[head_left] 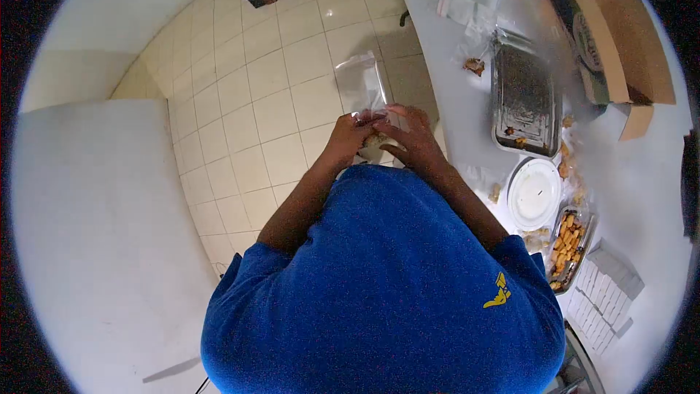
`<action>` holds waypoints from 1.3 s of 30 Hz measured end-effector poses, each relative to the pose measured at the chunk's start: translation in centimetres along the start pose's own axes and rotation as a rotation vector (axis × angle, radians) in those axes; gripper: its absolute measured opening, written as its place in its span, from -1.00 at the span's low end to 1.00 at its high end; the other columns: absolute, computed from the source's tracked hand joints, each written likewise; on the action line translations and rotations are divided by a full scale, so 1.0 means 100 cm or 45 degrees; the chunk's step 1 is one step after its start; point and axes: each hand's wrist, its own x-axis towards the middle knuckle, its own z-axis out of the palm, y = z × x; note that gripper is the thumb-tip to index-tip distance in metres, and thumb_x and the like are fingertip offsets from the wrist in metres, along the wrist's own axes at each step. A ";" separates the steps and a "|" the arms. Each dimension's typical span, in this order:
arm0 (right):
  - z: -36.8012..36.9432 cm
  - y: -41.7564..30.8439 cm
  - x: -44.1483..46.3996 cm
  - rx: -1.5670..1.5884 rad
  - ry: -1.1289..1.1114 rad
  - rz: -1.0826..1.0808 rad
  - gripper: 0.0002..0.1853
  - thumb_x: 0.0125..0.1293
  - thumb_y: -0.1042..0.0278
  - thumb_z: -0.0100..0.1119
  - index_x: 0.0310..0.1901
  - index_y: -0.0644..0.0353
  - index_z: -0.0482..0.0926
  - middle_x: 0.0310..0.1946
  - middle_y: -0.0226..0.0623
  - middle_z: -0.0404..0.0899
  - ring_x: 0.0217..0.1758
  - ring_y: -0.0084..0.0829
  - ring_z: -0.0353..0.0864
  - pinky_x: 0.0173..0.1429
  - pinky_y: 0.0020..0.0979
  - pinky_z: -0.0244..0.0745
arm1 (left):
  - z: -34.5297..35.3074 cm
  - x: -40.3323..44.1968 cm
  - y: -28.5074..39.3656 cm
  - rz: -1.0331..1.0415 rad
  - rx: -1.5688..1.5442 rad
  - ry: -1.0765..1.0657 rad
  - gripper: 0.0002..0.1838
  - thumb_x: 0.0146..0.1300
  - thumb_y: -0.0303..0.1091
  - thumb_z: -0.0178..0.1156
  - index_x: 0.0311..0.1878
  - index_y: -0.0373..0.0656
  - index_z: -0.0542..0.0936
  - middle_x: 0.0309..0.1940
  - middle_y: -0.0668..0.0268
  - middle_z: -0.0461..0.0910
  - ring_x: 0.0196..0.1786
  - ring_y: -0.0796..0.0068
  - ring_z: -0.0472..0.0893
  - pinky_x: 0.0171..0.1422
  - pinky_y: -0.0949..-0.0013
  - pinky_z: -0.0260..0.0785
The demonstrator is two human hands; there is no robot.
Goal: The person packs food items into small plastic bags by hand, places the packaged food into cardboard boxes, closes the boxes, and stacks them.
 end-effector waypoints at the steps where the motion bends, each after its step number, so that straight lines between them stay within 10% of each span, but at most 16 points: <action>1: 0.006 0.005 -0.005 0.045 0.012 0.067 -0.52 -0.12 0.34 0.40 -0.06 -0.08 0.53 0.10 -0.25 0.34 0.17 -0.13 0.29 0.22 -0.13 0.20 | 0.000 0.000 -0.001 0.006 0.062 -0.026 -0.78 0.27 -0.40 0.09 -0.07 -0.26 0.58 -0.24 0.28 0.62 -0.21 0.54 0.57 -0.09 0.49 0.43; 3: 0.015 0.013 -0.009 0.134 0.036 0.197 -0.56 -0.13 0.32 0.40 -0.11 -0.12 0.58 0.11 -0.30 0.35 0.17 -0.16 0.30 0.21 -0.14 0.21 | -0.002 0.001 -0.004 0.298 0.236 -0.097 -0.77 0.28 -0.39 0.07 -0.06 -0.25 0.58 -0.22 0.26 0.62 -0.20 0.52 0.57 -0.08 0.49 0.43; 15: -0.003 0.000 0.000 0.216 0.183 0.313 -0.75 -0.05 0.33 0.40 -0.26 0.02 0.65 0.08 -0.23 0.41 0.22 -0.18 0.31 0.17 -0.18 0.34 | -0.006 -0.003 0.004 0.044 -0.149 -0.338 -0.65 0.34 -0.21 0.01 0.07 -0.22 0.47 -0.11 0.24 0.57 0.02 0.44 0.52 0.14 0.40 0.35; 21: -0.005 0.007 0.005 0.398 0.195 0.397 -0.69 -0.08 0.24 0.44 -0.25 0.08 0.63 -0.18 -0.25 0.57 -0.11 -0.32 0.57 -0.04 -0.34 0.51 | -0.005 -0.013 0.015 0.313 -0.101 -0.389 -0.68 0.26 -0.42 0.11 0.07 -0.27 0.45 0.00 0.23 0.49 0.09 0.42 0.47 0.22 0.36 0.31; 24: -0.005 -0.001 0.006 0.566 0.148 0.904 -0.65 -0.05 0.22 0.44 -0.20 0.10 0.61 -0.31 -0.30 0.60 -0.27 -0.45 0.62 -0.19 -0.45 0.56 | -0.011 -0.007 0.011 0.436 0.168 -0.343 -0.67 0.23 -0.46 0.14 0.08 -0.26 0.45 -0.01 0.25 0.50 0.08 0.42 0.47 0.19 0.37 0.34; 30: -0.013 -0.016 0.013 0.891 0.107 1.072 -0.76 0.12 0.44 0.28 -0.16 0.24 0.56 -0.12 -0.30 0.48 -0.19 -0.51 0.56 -0.15 -0.52 0.50 | -0.016 -0.007 0.002 0.273 -0.011 -0.310 -0.69 0.24 -0.42 0.14 0.03 -0.29 0.47 -0.07 0.22 0.54 -0.01 0.42 0.54 0.08 0.39 0.43; 39: 0.000 0.002 0.001 0.930 0.041 0.462 -0.71 -0.06 0.62 0.24 -0.23 0.15 0.62 -0.08 -0.26 0.53 0.09 -0.32 0.46 0.00 -0.38 0.49 | -0.029 -0.010 -0.012 0.498 0.018 -0.378 -0.83 0.18 -0.58 0.08 -0.17 -0.27 0.58 -0.13 0.22 0.57 0.03 0.41 0.50 0.15 0.36 0.34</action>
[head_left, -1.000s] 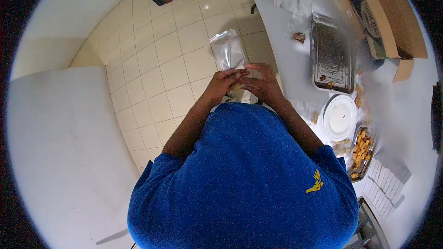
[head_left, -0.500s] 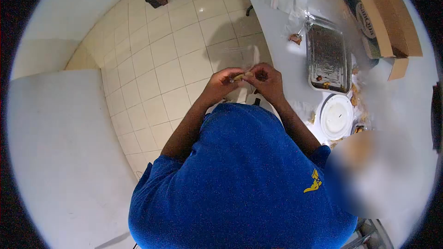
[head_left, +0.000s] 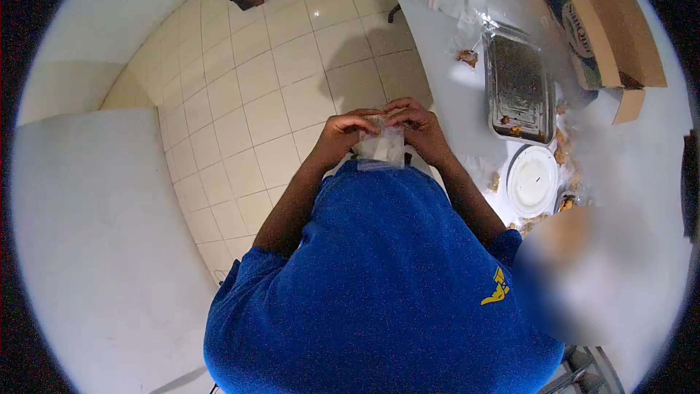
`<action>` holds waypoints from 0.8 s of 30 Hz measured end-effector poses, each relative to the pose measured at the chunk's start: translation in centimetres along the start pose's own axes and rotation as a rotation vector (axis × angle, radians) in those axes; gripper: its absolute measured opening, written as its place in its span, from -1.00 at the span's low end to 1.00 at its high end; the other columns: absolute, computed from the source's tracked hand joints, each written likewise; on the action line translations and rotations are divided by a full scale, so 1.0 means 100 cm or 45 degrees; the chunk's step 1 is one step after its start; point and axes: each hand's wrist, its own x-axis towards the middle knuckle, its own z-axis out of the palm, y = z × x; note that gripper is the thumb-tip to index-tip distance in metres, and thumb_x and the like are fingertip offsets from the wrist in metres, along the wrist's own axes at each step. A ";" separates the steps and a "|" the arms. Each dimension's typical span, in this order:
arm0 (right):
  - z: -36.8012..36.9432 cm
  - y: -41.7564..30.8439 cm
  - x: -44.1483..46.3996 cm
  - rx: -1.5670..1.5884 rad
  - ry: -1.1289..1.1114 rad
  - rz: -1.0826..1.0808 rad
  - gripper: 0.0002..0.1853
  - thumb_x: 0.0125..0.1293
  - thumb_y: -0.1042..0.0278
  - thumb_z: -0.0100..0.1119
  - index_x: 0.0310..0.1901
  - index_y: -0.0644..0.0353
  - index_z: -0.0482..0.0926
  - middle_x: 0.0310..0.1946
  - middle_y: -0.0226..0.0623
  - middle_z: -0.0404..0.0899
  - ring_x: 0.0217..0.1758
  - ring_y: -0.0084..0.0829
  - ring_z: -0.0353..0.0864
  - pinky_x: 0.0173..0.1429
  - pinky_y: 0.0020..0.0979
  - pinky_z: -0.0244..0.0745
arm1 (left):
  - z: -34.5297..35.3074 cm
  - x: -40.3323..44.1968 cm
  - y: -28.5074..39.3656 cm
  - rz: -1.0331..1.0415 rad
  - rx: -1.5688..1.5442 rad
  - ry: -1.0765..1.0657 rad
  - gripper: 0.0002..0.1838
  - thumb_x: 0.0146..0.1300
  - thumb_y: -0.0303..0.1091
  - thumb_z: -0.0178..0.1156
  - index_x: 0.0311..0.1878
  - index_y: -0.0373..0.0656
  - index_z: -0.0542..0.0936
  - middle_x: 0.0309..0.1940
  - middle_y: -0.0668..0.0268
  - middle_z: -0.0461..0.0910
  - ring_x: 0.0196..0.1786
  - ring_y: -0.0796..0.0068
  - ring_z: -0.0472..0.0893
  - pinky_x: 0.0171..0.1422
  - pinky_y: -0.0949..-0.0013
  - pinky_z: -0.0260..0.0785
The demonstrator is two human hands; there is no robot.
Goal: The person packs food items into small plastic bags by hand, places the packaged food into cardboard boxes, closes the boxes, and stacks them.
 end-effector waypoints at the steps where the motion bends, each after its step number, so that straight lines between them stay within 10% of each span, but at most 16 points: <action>1: 0.001 -0.004 0.000 0.008 0.000 -0.004 -0.75 0.00 0.59 0.20 -0.22 0.16 0.62 -0.07 -0.25 0.51 0.09 -0.32 0.45 0.04 -0.37 0.45 | -0.002 -0.001 -0.005 0.023 0.011 0.009 -0.83 0.18 -0.60 0.06 -0.20 -0.27 0.59 -0.15 0.22 0.57 0.03 0.41 0.50 0.15 0.35 0.33; 7: 0.001 0.019 -0.011 -0.005 -0.002 -0.365 -0.81 0.06 0.47 0.17 -0.24 0.12 0.64 -0.11 -0.28 0.56 0.03 -0.30 0.48 0.12 -0.32 0.39 | 0.003 -0.021 -0.028 0.006 -0.614 0.134 -0.84 0.23 -0.47 0.03 -0.23 -0.33 0.56 -0.18 0.13 0.57 -0.04 0.37 0.53 0.11 0.33 0.34; 10: 0.008 0.016 -0.029 0.181 0.019 0.215 -0.85 0.16 0.28 0.22 -0.32 0.15 0.66 -0.16 -0.31 0.57 -0.22 -0.44 0.58 -0.11 -0.40 0.51 | 0.029 -0.025 -0.009 -0.348 -0.177 0.406 -0.86 0.21 -0.44 0.12 -0.24 -0.33 0.51 -0.19 0.12 0.55 -0.07 0.40 0.53 0.06 0.33 0.40; 11: 0.010 0.028 -0.032 -0.165 0.068 -0.250 -0.85 0.16 0.28 0.23 -0.33 0.16 0.65 -0.20 -0.33 0.57 -0.35 -0.47 0.57 -0.22 -0.42 0.52 | 0.037 -0.028 -0.010 -0.364 0.081 0.428 -0.87 0.18 -0.47 0.17 -0.24 -0.31 0.49 -0.18 0.13 0.55 -0.07 0.40 0.53 0.05 0.34 0.41; 15: 0.016 0.026 -0.065 0.183 -0.009 0.009 -0.74 0.06 0.30 0.34 -0.19 0.14 0.64 -0.22 -0.29 0.53 -0.11 -0.46 0.53 -0.13 -0.43 0.49 | 0.065 -0.046 -0.027 -0.149 0.226 0.391 -0.71 0.02 -0.59 0.29 -0.24 -0.21 0.39 -0.16 0.14 0.51 -0.06 0.39 0.53 0.02 0.36 0.44; 24: 0.039 0.033 -0.171 0.017 -0.057 0.142 -0.62 -0.04 0.42 0.36 -0.10 0.11 0.61 -0.17 -0.29 0.53 -0.27 -0.44 0.56 -0.17 -0.47 0.52 | 0.116 -0.112 -0.029 -0.309 0.780 0.101 -0.59 0.00 -0.57 0.27 -0.04 -0.25 0.42 -0.21 0.17 0.54 -0.18 0.50 0.58 -0.11 0.44 0.47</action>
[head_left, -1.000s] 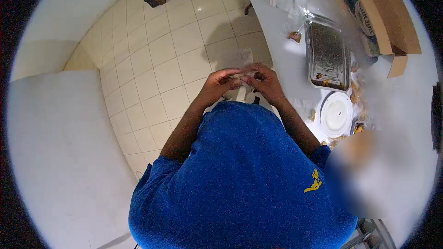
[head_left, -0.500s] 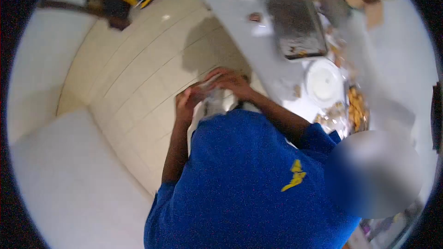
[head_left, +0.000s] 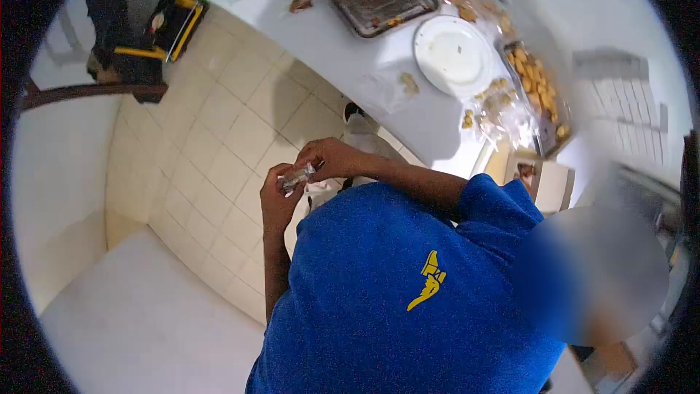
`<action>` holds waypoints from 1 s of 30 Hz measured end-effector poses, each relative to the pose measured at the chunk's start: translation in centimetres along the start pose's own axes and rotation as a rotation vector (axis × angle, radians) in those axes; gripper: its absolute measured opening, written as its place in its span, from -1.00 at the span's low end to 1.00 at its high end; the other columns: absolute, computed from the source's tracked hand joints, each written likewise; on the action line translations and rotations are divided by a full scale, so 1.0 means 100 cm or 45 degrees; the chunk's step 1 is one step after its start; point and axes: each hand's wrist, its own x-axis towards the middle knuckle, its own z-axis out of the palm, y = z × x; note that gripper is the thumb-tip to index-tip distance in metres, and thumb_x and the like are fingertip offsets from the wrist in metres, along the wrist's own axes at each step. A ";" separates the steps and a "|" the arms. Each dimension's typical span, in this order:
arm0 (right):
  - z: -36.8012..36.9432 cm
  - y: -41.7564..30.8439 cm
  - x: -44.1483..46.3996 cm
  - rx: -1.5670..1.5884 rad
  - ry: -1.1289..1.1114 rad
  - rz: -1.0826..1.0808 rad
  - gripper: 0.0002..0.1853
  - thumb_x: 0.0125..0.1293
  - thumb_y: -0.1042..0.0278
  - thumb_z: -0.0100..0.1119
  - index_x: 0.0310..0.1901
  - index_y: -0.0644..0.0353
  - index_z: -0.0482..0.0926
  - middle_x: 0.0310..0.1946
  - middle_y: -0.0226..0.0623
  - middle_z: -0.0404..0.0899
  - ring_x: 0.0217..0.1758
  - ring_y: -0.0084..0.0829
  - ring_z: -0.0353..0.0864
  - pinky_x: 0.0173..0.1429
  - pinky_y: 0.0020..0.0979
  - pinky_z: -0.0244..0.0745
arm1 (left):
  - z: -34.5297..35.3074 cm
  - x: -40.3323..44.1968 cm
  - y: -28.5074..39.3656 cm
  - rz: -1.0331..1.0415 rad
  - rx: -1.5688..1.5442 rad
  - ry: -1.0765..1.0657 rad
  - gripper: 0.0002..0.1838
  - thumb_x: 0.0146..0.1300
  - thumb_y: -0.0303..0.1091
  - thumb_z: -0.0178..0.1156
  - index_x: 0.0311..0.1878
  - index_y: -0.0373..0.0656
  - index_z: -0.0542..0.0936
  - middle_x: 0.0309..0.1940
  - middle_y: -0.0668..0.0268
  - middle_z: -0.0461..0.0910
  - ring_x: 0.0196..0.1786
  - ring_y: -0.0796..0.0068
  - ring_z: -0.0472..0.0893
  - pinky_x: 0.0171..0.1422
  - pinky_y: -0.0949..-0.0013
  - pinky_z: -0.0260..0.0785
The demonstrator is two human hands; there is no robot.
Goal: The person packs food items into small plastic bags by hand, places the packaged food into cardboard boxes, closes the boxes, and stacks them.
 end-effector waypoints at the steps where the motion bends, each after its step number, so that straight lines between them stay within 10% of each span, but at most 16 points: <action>1: 0.005 -0.005 -0.014 -0.083 0.055 -0.047 -0.62 -0.05 0.43 0.36 -0.10 0.11 0.61 -0.18 -0.29 0.53 -0.27 -0.43 0.56 -0.19 -0.45 0.52 | 0.005 -0.007 -0.002 0.088 0.045 -0.029 -0.59 0.00 -0.58 0.27 -0.04 -0.25 0.42 -0.22 0.18 0.55 -0.19 0.51 0.58 -0.13 0.44 0.48; 12: 0.115 -0.020 -0.211 -0.608 0.524 -0.107 -0.70 0.09 0.22 0.27 -0.16 0.17 0.61 -0.32 -0.16 0.57 -0.32 -0.28 0.58 -0.22 -0.32 0.47 | 0.074 -0.153 -0.028 0.321 0.279 -0.357 -0.75 0.06 -0.41 0.27 -0.18 -0.24 0.54 -0.40 0.20 0.63 -0.43 0.52 0.59 -0.31 0.45 0.44; 30: 0.050 -0.016 -0.432 1.255 0.581 0.619 -0.64 0.28 0.09 0.11 0.00 0.08 0.36 -0.35 -0.52 0.42 -0.41 -0.70 0.36 -0.34 -0.63 0.37 | 0.269 -0.181 0.063 -0.045 -0.324 -0.989 -0.44 -0.02 -0.50 0.35 0.09 -0.18 0.37 -0.16 0.29 0.51 -0.08 0.51 0.51 0.02 0.42 0.41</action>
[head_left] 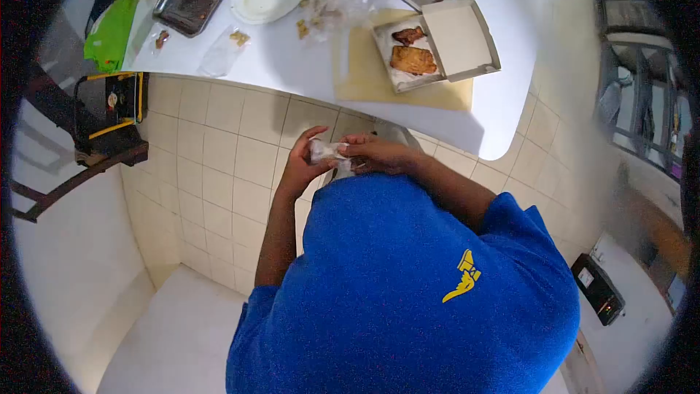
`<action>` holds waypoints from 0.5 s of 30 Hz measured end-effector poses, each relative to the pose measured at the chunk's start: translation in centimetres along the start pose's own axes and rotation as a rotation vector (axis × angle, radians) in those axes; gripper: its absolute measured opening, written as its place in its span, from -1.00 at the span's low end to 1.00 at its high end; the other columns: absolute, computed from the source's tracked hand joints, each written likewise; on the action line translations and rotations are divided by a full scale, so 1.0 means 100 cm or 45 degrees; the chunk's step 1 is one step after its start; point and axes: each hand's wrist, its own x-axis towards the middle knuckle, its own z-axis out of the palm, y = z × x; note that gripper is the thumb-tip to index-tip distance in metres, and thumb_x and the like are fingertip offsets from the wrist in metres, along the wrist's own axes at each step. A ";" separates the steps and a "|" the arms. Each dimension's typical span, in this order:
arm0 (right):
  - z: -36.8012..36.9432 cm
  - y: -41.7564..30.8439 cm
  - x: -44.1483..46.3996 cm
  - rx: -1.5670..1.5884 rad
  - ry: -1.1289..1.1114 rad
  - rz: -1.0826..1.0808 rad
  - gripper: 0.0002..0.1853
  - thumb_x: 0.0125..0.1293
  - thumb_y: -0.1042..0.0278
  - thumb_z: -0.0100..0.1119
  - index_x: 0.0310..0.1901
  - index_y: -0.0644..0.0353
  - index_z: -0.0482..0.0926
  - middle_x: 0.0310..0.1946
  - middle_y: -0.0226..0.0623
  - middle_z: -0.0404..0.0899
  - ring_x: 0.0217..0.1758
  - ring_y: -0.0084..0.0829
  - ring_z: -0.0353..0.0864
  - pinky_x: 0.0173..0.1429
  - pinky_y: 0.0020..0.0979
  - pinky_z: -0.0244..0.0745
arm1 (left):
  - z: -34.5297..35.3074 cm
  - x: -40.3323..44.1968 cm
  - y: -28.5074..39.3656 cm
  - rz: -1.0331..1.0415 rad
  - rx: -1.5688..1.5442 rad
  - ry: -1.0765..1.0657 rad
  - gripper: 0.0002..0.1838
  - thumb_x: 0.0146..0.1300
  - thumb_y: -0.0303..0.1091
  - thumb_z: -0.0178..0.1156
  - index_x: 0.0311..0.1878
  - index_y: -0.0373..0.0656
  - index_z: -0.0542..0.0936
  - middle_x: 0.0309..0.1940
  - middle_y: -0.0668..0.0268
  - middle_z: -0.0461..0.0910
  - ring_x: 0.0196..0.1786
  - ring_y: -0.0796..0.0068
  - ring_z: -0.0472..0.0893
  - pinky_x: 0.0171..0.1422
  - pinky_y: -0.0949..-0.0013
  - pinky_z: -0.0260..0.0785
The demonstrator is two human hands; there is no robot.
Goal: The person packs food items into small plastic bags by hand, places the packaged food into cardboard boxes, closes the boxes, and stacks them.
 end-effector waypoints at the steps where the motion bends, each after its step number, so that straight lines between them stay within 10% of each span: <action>1: -0.014 -0.004 -0.006 -0.003 -0.012 0.044 -0.64 0.28 0.08 0.11 0.00 0.08 0.36 -0.35 -0.52 0.41 -0.43 -0.71 0.35 -0.35 -0.64 0.36 | 0.008 0.012 0.001 -0.048 0.023 -0.053 -0.46 -0.01 -0.49 0.35 0.08 -0.18 0.38 -0.15 0.29 0.51 -0.08 0.51 0.51 0.03 0.41 0.40; 10: -0.084 -0.062 -0.053 -0.972 0.437 -0.834 -0.60 0.03 0.27 0.36 -0.07 0.10 0.51 0.04 -0.16 0.38 0.13 -0.28 0.39 0.01 -0.30 0.48 | 0.074 0.097 0.016 -0.253 -0.173 0.035 -0.57 0.05 -0.45 0.32 0.00 -0.21 0.40 -0.20 0.26 0.54 -0.12 0.47 0.55 0.00 0.41 0.44; 15: -0.120 -0.064 -0.045 -1.424 0.540 -1.028 -0.63 0.08 0.27 0.32 -0.07 0.13 0.53 -0.11 -0.17 0.50 -0.05 -0.33 0.53 -0.03 -0.36 0.51 | 0.091 0.114 0.023 -0.348 -0.181 0.088 -0.65 0.09 -0.41 0.30 -0.07 -0.22 0.43 -0.23 0.28 0.55 -0.17 0.51 0.55 -0.04 0.44 0.44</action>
